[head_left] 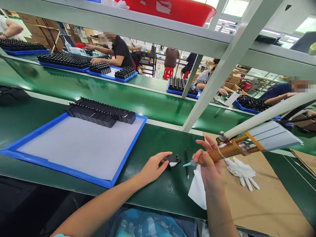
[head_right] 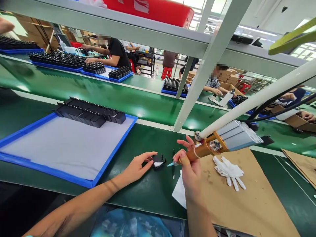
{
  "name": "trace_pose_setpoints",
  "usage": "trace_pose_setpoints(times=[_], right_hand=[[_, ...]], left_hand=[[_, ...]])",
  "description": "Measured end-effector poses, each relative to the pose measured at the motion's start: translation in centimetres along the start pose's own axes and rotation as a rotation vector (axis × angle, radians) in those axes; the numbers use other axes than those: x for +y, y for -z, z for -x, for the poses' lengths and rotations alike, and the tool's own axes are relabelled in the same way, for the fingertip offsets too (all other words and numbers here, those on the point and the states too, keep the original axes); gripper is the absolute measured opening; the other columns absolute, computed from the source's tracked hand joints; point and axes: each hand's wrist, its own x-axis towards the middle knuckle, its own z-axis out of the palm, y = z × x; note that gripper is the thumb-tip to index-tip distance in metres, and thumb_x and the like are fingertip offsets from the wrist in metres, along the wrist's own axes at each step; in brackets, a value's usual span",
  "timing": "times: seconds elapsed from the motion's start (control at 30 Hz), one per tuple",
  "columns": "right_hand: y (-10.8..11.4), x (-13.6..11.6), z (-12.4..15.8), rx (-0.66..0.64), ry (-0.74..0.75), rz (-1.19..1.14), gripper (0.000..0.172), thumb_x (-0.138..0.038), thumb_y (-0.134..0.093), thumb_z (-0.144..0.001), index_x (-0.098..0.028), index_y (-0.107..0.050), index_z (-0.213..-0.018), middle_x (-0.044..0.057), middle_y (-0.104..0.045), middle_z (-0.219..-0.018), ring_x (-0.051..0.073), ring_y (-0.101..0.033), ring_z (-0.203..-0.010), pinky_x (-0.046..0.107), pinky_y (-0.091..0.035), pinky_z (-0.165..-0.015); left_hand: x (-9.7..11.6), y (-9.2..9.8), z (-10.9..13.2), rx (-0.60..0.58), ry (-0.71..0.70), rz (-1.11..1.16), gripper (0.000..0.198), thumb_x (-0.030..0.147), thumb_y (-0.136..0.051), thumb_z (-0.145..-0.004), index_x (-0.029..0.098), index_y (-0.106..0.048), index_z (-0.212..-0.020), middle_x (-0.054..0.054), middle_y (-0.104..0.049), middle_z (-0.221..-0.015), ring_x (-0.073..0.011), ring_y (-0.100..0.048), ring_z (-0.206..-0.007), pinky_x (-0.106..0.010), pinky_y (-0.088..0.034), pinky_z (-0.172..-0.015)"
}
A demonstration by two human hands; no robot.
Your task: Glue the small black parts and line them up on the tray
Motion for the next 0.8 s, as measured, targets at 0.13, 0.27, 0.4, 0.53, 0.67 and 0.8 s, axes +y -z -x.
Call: trace_pose_setpoints(times=[0.13, 0.27, 0.4, 0.53, 0.67, 0.8], right_hand=[[-0.8, 0.3, 0.2, 0.023, 0.044, -0.057, 0.039, -0.032, -0.056, -0.088, -0.032, -0.053, -0.127, 0.004, -0.06, -0.109, 0.007, -0.049, -0.054, 0.029, -0.047, -0.054], [-0.4, 0.6, 0.4, 0.069, 0.061, -0.096, 0.038, -0.03, -0.056, -0.088, -0.033, -0.055, -0.125, 0.003, -0.06, -0.107, 0.006, -0.047, -0.052, 0.029, -0.046, -0.053], [0.1, 0.6, 0.7, 0.089, 0.067, -0.102, 0.039, -0.029, -0.055, -0.088, -0.033, -0.055, -0.126, 0.003, -0.058, -0.106, 0.007, -0.047, -0.053, 0.03, -0.046, -0.056], [-0.3, 0.5, 0.8, 0.066, 0.065, -0.159, 0.04, -0.037, -0.057, -0.086, -0.033, -0.054, -0.127, 0.003, -0.058, -0.105, 0.008, -0.047, -0.052, 0.03, -0.043, -0.055], [-1.7, 0.5, 0.6, 0.04, 0.048, -0.221, 0.039, -0.05, -0.058, -0.084, -0.031, -0.057, -0.118, 0.003, -0.058, -0.105, 0.008, -0.046, -0.051, 0.03, -0.042, -0.054], [-3.0, 0.8, -0.1, 0.039, 0.057, -0.2, 0.038, -0.057, -0.053, -0.084, -0.031, -0.056, -0.112, 0.003, -0.059, -0.107, 0.007, -0.043, -0.05, 0.029, -0.041, -0.053]], left_hand=[[0.3, -0.1, -0.2, 0.014, 0.074, -0.03, 0.031, 0.027, -0.042, -0.096, 0.024, -0.065, -0.118, -0.002, -0.069, -0.118, -0.019, -0.064, -0.104, -0.032, -0.054, -0.09], [0.1, -0.5, -0.2, -0.014, 0.029, -0.186, 0.036, 0.037, -0.043, -0.098, 0.026, -0.059, -0.128, -0.003, -0.066, -0.124, -0.0215, -0.061, -0.112, -0.038, -0.048, -0.099], [0.3, -1.2, -0.3, -0.004, -0.044, -0.489, 0.065, 0.048, -0.074, -0.076, 0.024, -0.054, -0.133, -0.01, -0.055, -0.139, -0.0311, -0.053, -0.12, -0.046, -0.044, -0.099], [0.2, -1.5, -0.7, -0.038, -0.056, -0.527, 0.041, 0.031, -0.072, -0.079, 0.022, -0.063, -0.118, -0.007, -0.069, -0.116, -0.0271, -0.06, -0.106, -0.043, -0.044, -0.092], [0.1, -1.0, -0.2, -0.055, -0.062, -0.42, 0.044, 0.025, -0.067, -0.08, 0.024, -0.06, -0.123, -0.003, -0.071, -0.11, -0.0227, -0.065, -0.098, -0.037, -0.047, -0.088], [0.7, -0.2, 0.6, -0.055, -0.055, -0.346, 0.054, 0.023, -0.065, -0.08, 0.029, -0.053, -0.132, 0.0, -0.067, -0.12, -0.0202, -0.065, -0.099, -0.031, -0.05, -0.085]])
